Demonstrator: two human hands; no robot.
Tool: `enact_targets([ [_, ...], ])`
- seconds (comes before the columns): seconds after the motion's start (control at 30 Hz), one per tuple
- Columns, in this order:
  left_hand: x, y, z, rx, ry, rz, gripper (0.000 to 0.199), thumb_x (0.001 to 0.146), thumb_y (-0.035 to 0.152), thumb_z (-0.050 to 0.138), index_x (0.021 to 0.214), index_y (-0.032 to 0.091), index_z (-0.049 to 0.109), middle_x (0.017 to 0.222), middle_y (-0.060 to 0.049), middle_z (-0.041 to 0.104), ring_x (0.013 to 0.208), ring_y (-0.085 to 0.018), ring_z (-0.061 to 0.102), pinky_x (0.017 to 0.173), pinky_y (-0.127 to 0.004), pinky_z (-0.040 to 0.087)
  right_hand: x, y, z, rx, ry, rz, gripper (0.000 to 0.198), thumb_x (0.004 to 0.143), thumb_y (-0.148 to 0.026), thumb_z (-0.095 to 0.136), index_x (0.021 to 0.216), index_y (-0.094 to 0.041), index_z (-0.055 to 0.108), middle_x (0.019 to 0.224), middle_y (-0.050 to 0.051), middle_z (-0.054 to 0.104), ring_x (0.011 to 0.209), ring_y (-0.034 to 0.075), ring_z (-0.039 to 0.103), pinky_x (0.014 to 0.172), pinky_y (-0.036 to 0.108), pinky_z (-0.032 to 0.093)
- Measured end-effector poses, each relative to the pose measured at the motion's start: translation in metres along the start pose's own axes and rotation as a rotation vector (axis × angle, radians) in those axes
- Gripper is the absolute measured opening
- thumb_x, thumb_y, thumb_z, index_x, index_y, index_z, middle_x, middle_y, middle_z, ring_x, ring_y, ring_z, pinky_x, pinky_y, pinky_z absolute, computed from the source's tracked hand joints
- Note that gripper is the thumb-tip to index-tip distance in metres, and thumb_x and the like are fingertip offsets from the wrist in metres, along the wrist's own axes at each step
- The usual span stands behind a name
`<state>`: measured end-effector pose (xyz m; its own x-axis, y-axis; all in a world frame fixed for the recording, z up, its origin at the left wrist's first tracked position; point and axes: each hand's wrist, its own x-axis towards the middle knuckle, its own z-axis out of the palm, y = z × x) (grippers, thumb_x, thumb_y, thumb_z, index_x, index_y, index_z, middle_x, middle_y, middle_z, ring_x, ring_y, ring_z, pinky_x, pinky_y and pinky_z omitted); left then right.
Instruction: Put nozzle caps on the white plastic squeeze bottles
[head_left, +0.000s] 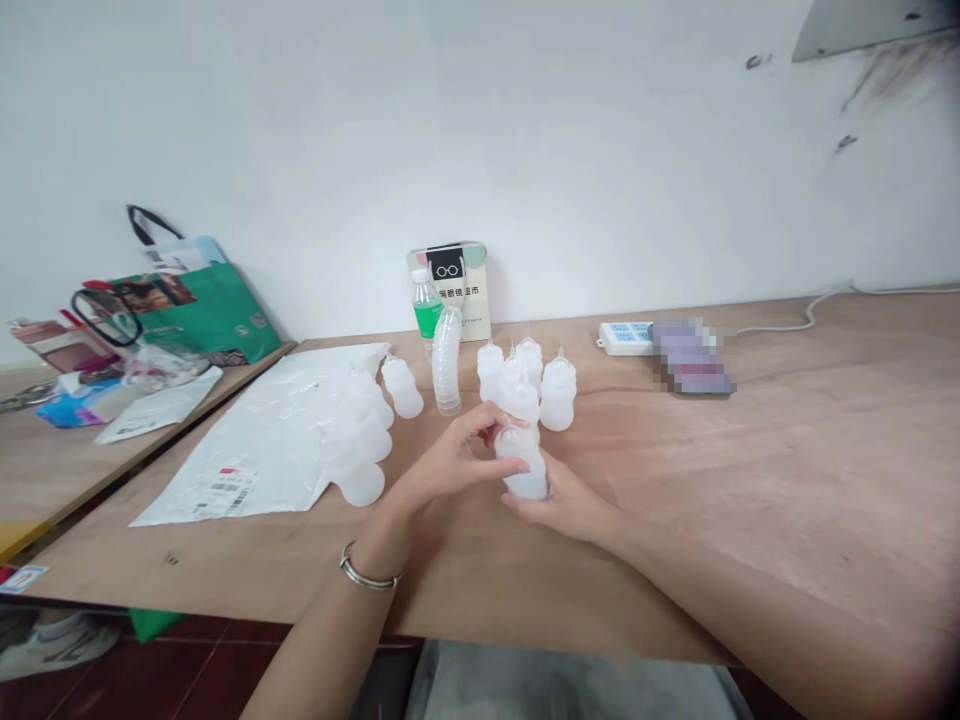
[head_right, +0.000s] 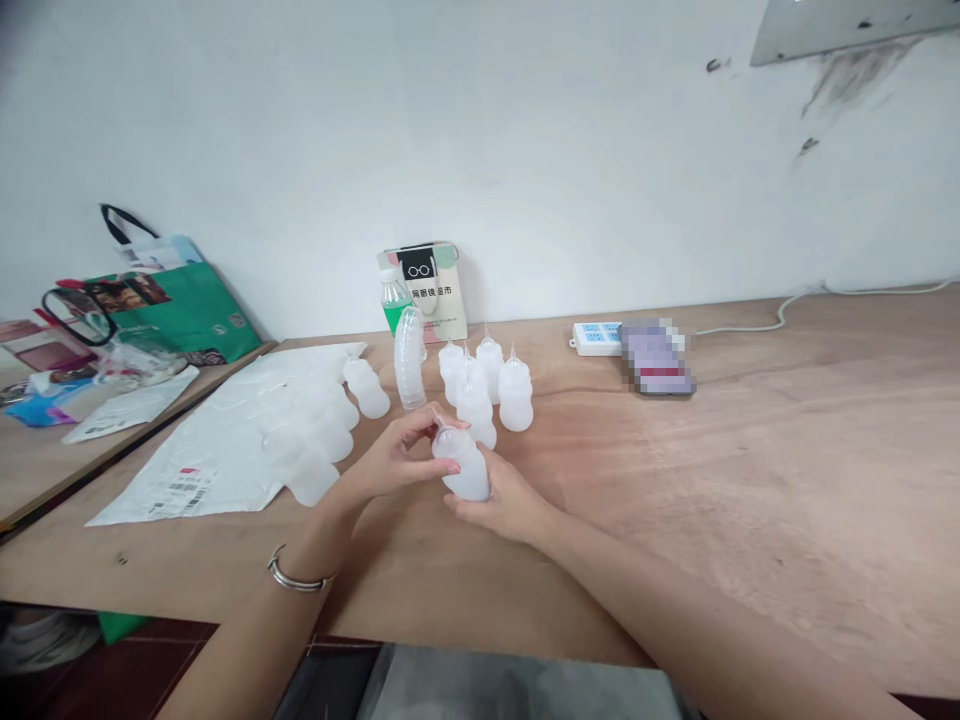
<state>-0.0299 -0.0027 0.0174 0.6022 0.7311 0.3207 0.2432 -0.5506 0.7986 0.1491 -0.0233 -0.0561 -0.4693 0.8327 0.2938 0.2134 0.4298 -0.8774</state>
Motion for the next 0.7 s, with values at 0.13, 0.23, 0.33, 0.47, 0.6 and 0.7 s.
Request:
enact_targets([
  [0.13,-0.001,-0.006,0.0,-0.008,-0.093,0.036,0.034,0.085,0.038,0.059,0.117,0.025,0.058,0.103,-0.005,0.048,0.095,-0.017,0.05,0.082,-0.03,0.042,0.0,0.002,-0.002,0.035,-0.013,0.055,0.052,0.08,-0.028,0.063,0.128,-0.022,0.043,0.107,0.006,0.062,0.091,0.021,0.06,0.077,0.035,0.05],
  [0.23,-0.002,-0.006,0.006,0.01,-0.098,0.054,0.037,0.087,0.037,0.054,0.123,0.028,0.053,0.11,-0.006,0.047,0.103,-0.02,0.049,0.088,-0.034,0.042,-0.001,0.0,-0.003,0.062,-0.032,0.078,0.049,0.08,-0.028,0.063,0.125,-0.022,0.045,0.101,0.005,0.062,0.086,0.02,0.06,0.072,0.033,0.05],
  [0.33,-0.002,-0.005,0.013,0.012,-0.067,0.103,0.045,0.08,0.036,0.065,0.122,0.027,0.053,0.114,-0.007,0.047,0.104,-0.022,0.049,0.089,-0.034,0.041,-0.002,-0.002,-0.005,0.083,-0.064,0.021,0.043,0.078,-0.025,0.064,0.117,-0.02,0.049,0.105,0.006,0.061,0.093,0.021,0.059,0.078,0.034,0.049],
  [0.47,-0.001,-0.01,0.013,-0.054,0.008,0.156,0.055,0.075,0.036,0.072,0.124,0.027,0.05,0.116,-0.007,0.05,0.1,-0.019,0.05,0.087,-0.032,0.041,-0.003,-0.005,-0.008,0.126,-0.062,-0.012,0.037,0.076,-0.031,0.065,0.108,-0.018,0.051,0.098,0.006,0.062,0.09,0.021,0.059,0.077,0.034,0.049],
  [0.6,0.0,-0.015,0.009,-0.124,0.109,0.219,0.057,0.078,0.051,0.064,0.126,0.025,0.05,0.112,-0.008,0.053,0.091,-0.018,0.05,0.081,-0.031,0.041,-0.004,-0.005,-0.01,0.093,0.014,0.012,0.037,0.074,-0.034,0.066,0.103,-0.017,0.052,0.09,0.005,0.061,0.082,0.02,0.058,0.073,0.034,0.049],
  [0.7,-0.001,-0.011,0.011,-0.108,0.07,0.233,0.069,0.069,0.056,0.07,0.127,0.025,0.048,0.112,-0.008,0.053,0.096,-0.021,0.05,0.083,-0.032,0.04,-0.004,-0.006,-0.01,0.09,0.01,-0.009,0.041,0.075,-0.032,0.066,0.11,-0.019,0.05,0.098,0.006,0.06,0.089,0.02,0.057,0.076,0.033,0.048],
])
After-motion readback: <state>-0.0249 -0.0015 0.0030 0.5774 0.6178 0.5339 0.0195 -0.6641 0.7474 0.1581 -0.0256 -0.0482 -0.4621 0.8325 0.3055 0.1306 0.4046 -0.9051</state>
